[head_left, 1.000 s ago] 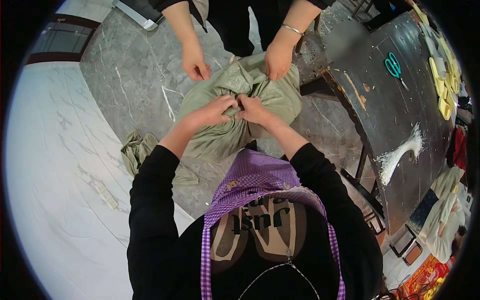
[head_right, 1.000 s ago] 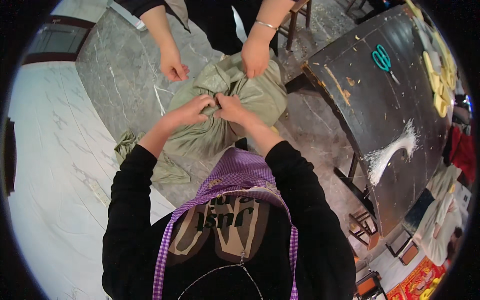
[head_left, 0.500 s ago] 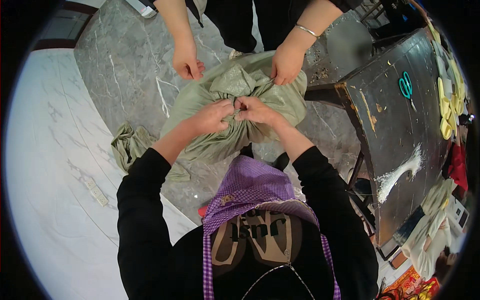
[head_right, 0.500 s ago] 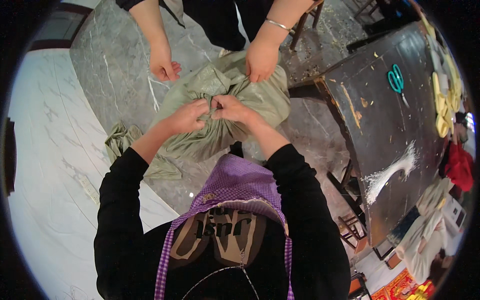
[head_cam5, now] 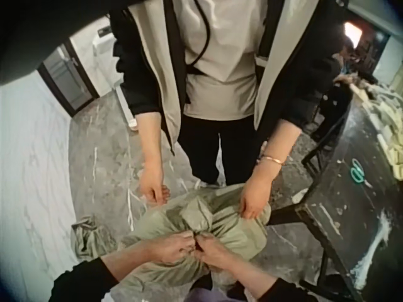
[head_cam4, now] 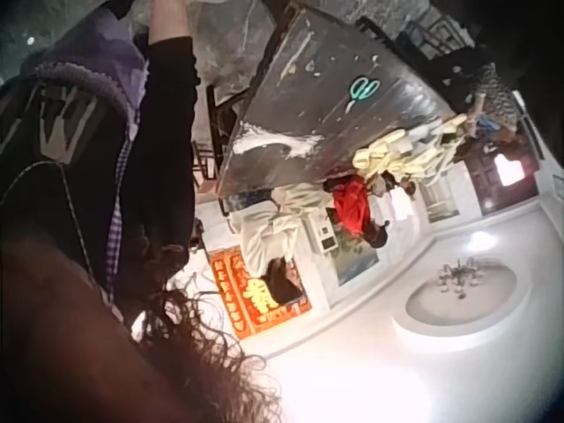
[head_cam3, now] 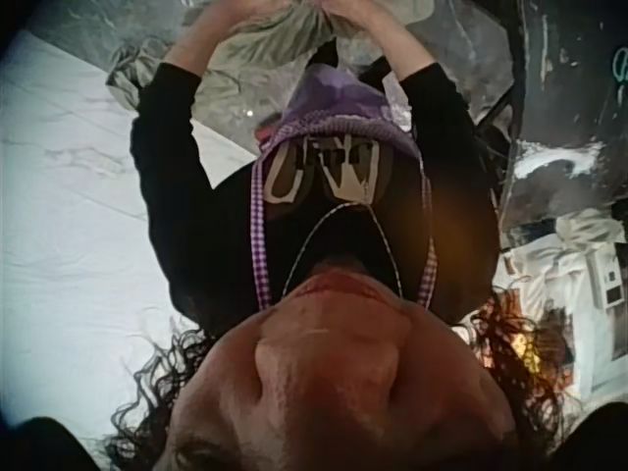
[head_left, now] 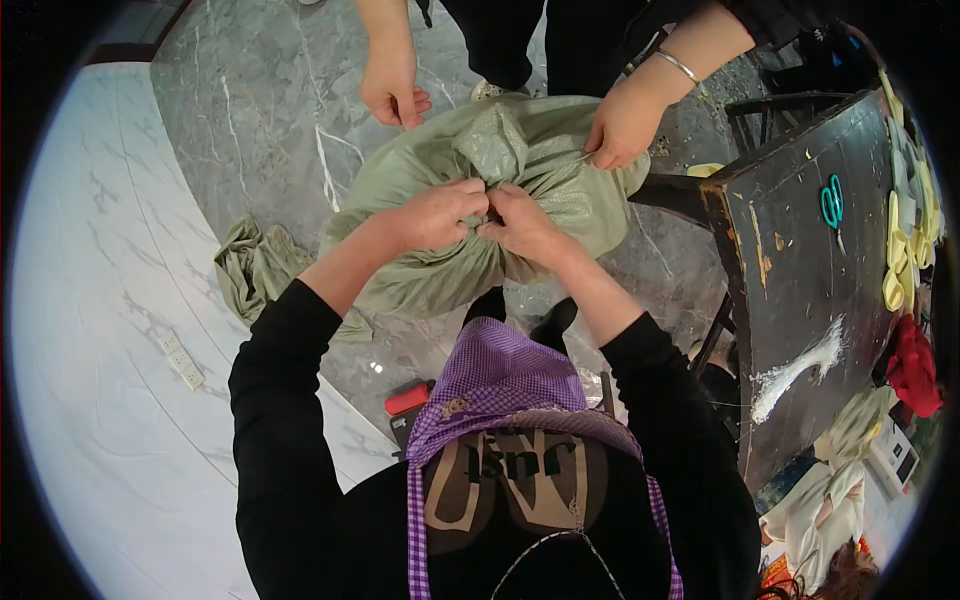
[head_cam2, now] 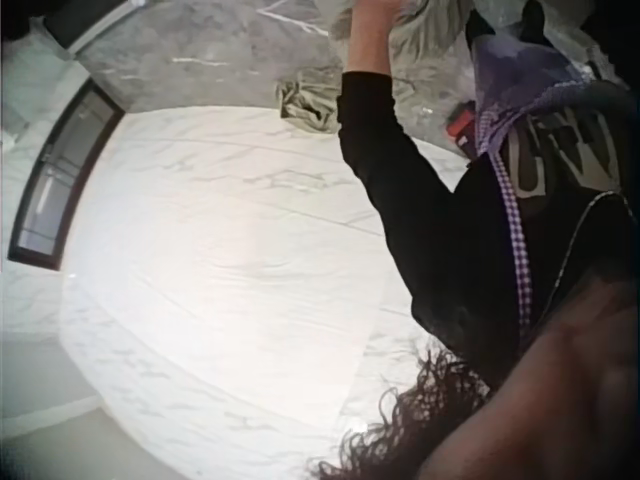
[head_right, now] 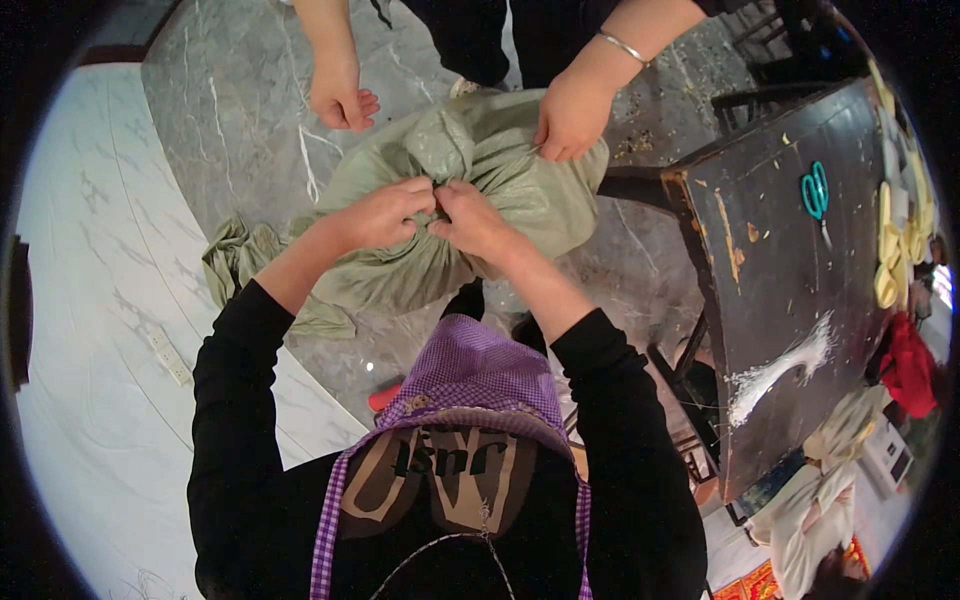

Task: The person opens a large sack, unloads slippers onto a table, and secures pairs of slippers together using plastic fasteners by hand.

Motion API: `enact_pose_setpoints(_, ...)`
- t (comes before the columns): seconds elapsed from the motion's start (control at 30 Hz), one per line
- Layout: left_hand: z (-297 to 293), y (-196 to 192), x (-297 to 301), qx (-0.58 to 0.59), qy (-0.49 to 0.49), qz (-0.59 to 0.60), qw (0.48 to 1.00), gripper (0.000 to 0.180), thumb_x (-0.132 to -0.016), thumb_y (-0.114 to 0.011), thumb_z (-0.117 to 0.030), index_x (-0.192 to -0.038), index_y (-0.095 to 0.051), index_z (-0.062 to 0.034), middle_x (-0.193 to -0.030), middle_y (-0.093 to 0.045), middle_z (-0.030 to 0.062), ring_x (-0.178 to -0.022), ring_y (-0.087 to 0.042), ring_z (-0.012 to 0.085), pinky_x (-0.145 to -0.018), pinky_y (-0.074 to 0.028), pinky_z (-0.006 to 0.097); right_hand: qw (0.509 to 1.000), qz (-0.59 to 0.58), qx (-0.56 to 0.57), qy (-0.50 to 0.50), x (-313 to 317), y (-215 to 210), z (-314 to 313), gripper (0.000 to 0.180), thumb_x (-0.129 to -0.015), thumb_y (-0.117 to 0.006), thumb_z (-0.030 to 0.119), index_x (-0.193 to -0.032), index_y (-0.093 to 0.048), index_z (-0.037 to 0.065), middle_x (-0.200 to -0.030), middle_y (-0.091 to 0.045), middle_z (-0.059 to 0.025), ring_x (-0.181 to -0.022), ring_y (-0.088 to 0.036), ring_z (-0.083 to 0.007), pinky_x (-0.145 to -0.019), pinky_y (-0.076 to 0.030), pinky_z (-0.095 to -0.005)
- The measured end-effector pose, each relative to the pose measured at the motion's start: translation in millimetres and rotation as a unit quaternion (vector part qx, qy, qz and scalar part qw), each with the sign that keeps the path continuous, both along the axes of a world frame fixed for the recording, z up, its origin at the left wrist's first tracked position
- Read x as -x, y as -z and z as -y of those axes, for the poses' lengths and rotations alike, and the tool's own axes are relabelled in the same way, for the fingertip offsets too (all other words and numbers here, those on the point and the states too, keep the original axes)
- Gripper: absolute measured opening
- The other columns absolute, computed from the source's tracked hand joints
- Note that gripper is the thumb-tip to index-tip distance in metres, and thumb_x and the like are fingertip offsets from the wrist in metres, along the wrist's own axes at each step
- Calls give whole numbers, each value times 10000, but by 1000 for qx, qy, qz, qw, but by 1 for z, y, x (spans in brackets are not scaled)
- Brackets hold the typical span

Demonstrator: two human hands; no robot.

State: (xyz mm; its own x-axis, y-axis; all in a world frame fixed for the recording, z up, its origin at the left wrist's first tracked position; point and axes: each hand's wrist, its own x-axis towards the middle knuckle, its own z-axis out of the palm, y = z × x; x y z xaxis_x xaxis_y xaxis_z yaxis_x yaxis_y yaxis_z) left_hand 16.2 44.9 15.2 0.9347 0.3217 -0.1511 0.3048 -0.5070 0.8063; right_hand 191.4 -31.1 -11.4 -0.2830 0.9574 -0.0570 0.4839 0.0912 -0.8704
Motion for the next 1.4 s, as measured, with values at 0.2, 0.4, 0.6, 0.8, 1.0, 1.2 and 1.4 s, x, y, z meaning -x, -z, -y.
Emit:
enact_pose_setpoints(0.2,-10,10,-5,27,46,13,999,283,-627,-544,25,-894,-459,-16,-893,-452,125,-885,-476,318,-761,-404,392,995,-10,95,-41,-13,15,-13,233,-620,-657,103,-806,-568,-4,-783,-575,-159,-758,-558,-334,-682,-453,-387)
enact_pose_setpoints(0.4,-25,11,-10,203,105,-44,973,289,-638,-562,16,-905,-460,-26,-946,-463,126,-910,-481,303,-767,-410,362,976,-64,178,-104,-30,28,-22,221,-642,-681,77,-802,-553,-7,-709,-572,-71,-663,-531,-140,-632,-445,-277)
enact_pose_setpoints(0.6,-9,18,-13,99,94,-30,990,309,-632,-585,-26,-911,-452,-21,-924,-468,136,-905,-479,312,-776,-411,373,955,-112,246,-123,-37,31,-31,216,-641,-684,76,-810,-566,12,-704,-554,-17,-666,-504,-101,-621,-437,-253)
enact_pose_setpoints(0.8,13,12,-3,-57,-6,10,998,255,-613,-579,-56,-837,-462,-23,-898,-462,122,-887,-474,315,-746,-423,386,950,-144,254,-115,-38,33,-30,235,-628,-685,98,-822,-589,6,-715,-593,-45,-662,-525,-115,-626,-454,-272)
enact_pose_setpoints(1.0,25,-3,15,-58,-58,15,997,249,-621,-569,-36,-859,-495,-25,-913,-480,103,-899,-479,299,-762,-427,379,988,-64,113,-78,-19,-5,-7,204,-669,-648,69,-840,-554,9,-769,-541,-82,-721,-541,-207,-652,-453,-315)
enact_pose_setpoints(1.2,20,-6,14,-107,-19,33,994,231,-651,-546,-9,-874,-506,-56,-907,-469,83,-914,-478,271,-762,-432,377,994,75,-12,-77,-6,-26,-7,196,-695,-609,86,-857,-536,4,-848,-518,-161,-830,-531,-329,-708,-451,-384)
enact_pose_setpoints(1.4,5,-4,8,-92,19,14,995,255,-652,-539,7,-895,-519,-66,-917,-474,76,-928,-475,265,-778,-427,367,989,97,21,-110,-9,-12,-21,150,-681,-595,81,-790,-529,4,-831,-545,-182,-852,-543,-349,-731,-445,-423)
